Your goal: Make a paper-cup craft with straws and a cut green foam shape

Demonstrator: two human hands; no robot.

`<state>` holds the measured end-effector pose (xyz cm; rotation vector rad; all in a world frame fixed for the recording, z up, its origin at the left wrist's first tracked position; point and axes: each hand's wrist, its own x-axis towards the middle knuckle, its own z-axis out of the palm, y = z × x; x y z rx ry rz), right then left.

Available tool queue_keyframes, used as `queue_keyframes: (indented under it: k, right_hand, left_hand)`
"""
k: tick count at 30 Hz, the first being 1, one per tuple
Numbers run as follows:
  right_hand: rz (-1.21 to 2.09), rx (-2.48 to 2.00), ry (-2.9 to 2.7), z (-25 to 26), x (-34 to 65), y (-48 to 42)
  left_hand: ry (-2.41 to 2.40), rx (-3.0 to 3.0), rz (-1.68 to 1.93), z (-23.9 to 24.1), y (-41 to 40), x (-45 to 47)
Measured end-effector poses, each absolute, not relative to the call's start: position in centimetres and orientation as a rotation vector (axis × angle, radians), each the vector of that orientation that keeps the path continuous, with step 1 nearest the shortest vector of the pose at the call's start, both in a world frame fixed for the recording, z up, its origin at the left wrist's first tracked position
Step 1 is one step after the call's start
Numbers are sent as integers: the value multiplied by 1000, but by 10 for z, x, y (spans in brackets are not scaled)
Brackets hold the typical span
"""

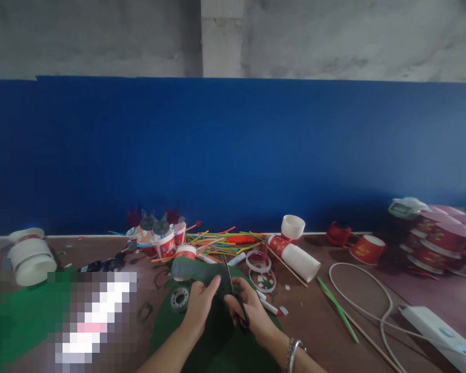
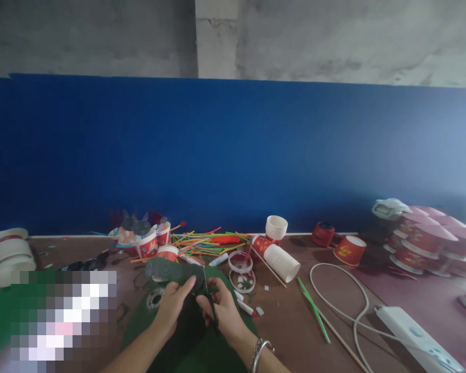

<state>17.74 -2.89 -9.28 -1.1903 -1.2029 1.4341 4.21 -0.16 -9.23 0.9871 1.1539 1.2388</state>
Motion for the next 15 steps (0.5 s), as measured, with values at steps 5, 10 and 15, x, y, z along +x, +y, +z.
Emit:
queue_keyframes:
  k: [5, 10, 15]
  right_hand:
    - [1406, -1205, -1186, -92, 177, -29]
    - [1389, -1209, -1222, -91, 178, -29]
    - [1390, -1206, -1242, -95, 179, -26]
  left_hand:
    - [1101, 1010, 1243, -90, -2, 41]
    - [1091, 960, 1257, -87, -1, 41]
    - [1032, 937, 1269, -86, 0, 41]
